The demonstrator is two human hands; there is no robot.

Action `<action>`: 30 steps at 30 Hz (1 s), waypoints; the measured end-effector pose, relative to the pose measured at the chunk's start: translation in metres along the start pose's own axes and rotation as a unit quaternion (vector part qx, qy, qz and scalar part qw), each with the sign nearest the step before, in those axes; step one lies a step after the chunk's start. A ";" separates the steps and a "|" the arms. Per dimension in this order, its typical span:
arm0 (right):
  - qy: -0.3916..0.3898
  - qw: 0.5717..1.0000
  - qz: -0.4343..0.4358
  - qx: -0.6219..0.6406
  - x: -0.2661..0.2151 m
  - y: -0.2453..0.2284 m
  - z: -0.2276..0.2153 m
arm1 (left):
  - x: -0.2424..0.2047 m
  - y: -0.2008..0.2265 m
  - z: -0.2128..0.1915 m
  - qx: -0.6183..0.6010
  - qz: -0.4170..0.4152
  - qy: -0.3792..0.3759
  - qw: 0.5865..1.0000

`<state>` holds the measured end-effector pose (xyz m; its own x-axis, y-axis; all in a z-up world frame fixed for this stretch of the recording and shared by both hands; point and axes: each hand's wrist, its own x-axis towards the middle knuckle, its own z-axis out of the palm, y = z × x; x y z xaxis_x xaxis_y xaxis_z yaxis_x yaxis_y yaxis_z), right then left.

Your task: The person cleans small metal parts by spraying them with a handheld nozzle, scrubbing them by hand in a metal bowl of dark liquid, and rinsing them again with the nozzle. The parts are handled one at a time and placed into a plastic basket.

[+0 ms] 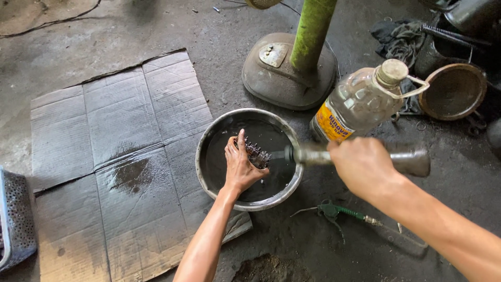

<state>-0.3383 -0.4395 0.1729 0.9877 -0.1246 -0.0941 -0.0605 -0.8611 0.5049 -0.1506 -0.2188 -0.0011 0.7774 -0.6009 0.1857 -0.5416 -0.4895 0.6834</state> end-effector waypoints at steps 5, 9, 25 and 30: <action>0.026 0.999 0.034 -0.011 0.017 -0.014 0.020 | -0.002 0.009 -0.003 -0.010 0.018 -0.006 1.000; 0.059 0.997 0.045 -0.002 0.026 -0.011 0.013 | -0.005 0.013 0.000 -0.013 0.028 -0.002 1.000; -0.091 0.990 0.018 0.108 -0.022 -0.009 -0.029 | 0.008 -0.040 0.019 -0.138 -0.072 0.025 0.987; -0.078 0.993 0.030 0.087 -0.021 -0.013 -0.018 | 0.011 -0.039 0.008 -0.136 -0.041 0.017 0.990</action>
<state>-0.3557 -0.4166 0.1835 0.9481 -0.2411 -0.2072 -0.1556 -0.9204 0.3587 -0.1233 -0.2115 -0.0316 0.8279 -0.5427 0.1415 -0.3737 -0.3457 0.8607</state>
